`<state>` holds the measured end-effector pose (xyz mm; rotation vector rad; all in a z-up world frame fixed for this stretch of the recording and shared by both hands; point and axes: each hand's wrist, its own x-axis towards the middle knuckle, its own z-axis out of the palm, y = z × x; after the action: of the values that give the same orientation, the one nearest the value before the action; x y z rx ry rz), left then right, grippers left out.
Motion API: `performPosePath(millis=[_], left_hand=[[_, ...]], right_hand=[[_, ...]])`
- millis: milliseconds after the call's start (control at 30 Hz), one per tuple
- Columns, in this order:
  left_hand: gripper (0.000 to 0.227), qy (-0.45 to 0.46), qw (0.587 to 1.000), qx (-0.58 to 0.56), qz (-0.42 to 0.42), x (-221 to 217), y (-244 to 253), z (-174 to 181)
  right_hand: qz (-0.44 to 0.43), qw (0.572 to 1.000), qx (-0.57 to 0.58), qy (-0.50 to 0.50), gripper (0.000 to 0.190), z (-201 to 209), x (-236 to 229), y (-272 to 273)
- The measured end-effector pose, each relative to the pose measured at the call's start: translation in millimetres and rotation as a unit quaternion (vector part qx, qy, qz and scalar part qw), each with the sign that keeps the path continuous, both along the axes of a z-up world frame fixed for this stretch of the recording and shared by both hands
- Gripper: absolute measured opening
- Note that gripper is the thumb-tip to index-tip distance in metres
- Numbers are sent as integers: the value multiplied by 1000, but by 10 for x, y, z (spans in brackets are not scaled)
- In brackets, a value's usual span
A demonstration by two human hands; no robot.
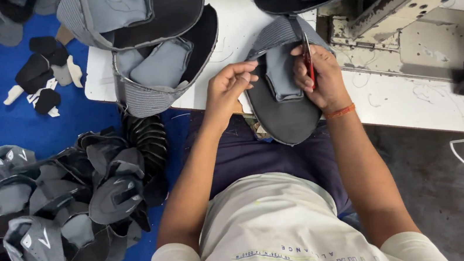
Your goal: The person uses a pair of scissors to trim excess fabric and threads from the edges of grey and black shoe uppers. They handle the shoes one at a time, cutting along the seams and then placing the trimmed items on a white table.
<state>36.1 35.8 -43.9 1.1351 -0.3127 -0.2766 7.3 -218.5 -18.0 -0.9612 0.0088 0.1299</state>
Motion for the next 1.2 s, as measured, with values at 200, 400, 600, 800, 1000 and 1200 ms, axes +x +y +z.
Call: performPosePath(millis=[200, 400, 600, 800, 1000, 1200], left_hand=[[22, 11, 999, -13, -35, 23, 44, -23], [17, 35, 999, 10, -29, 47, 15, -41], [15, 13, 997, 74, -2, 0, -46, 36], [6, -74, 980, 179, 44, -84, -114, 73], [5, -96, 979, 173, 58, -94, -127, -51], [11, -142, 965, 200, 90, -87, -147, 78]], right_hand=[[-32, 999, -6, 2, 31, -21, 9, 11], [-53, 998, -36, 17, 32, 65, -26, 88], [-219, 934, -276, 60, 39, -42, -87, 541], [-171, 719, -653, -164, 28, 437, -144, 780], [-144, 780, -591, -147, 27, 374, -145, 710], [-152, 810, -549, -138, 24, 382, -148, 758]])
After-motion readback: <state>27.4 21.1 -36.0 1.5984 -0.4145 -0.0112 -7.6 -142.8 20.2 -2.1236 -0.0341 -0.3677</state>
